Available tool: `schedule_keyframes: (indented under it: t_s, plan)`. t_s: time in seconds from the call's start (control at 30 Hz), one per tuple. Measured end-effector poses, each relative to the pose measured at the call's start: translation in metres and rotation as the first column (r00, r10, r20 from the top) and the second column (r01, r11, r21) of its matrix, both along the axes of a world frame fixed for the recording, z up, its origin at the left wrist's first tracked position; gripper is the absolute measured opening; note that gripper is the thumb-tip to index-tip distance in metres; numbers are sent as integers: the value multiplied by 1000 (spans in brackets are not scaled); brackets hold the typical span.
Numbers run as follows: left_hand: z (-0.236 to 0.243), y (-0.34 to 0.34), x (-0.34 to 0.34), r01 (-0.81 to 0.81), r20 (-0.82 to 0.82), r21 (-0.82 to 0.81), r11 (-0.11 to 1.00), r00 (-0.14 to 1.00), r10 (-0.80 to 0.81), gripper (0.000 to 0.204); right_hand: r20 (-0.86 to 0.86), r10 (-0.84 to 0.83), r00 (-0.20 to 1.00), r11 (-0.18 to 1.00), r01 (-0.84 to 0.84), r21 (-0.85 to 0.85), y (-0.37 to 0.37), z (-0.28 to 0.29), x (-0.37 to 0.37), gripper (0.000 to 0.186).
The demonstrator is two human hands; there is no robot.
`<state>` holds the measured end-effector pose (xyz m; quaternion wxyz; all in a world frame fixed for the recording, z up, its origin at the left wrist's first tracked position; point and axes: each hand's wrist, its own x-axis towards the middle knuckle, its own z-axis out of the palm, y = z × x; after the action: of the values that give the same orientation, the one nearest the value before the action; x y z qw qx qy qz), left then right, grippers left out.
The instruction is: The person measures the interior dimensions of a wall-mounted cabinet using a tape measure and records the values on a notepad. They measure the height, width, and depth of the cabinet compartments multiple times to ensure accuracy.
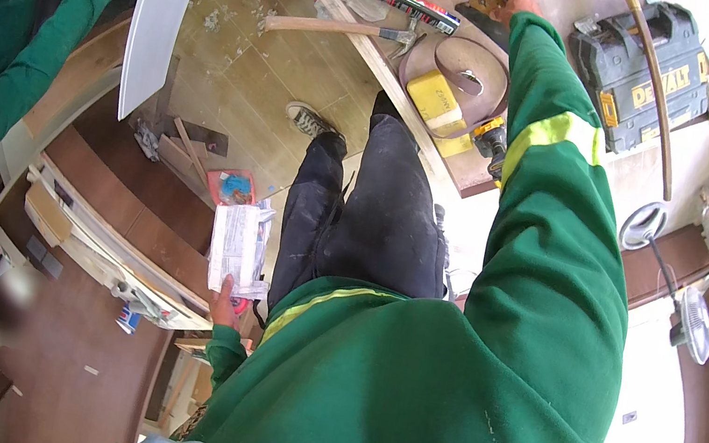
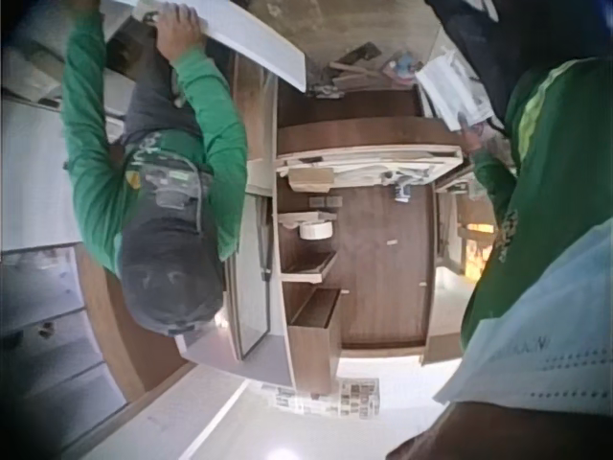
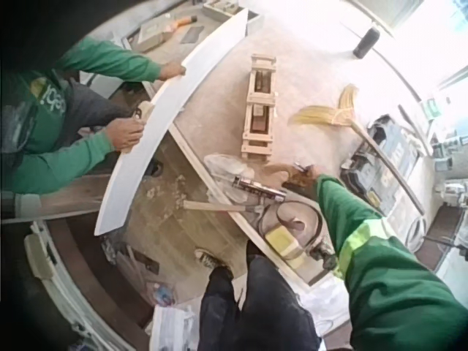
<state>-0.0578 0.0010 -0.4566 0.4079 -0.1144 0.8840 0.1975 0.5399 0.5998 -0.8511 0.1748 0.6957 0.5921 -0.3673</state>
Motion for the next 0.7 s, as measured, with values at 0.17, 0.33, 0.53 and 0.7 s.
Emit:
schedule_keyframes:
  t_s: [0.17, 0.33, 0.53, 0.7]
  plan:
    - [30, 8, 19, -47, -3, 134, 990, 999, 48, 46, -62, 71, 996, 992, -64, 110, -39, 100, -19, 37]
    - [35, -48, 1, -67, -91, 265, 962, 991, 94, 45, 2, 267, 964, 929, -258, 266, -94, 207, -40, 38]
    - [16, -139, -16, -150, -121, 425, 893, 968, 221, 45, -27, 355, 934, 899, -334, 282, -145, 443, -152, 44]
    - [-12, -203, -33, 190, -430, 157, 969, 897, -106, 55, -150, 674, 723, 735, -637, 235, -191, 588, -269, 44]
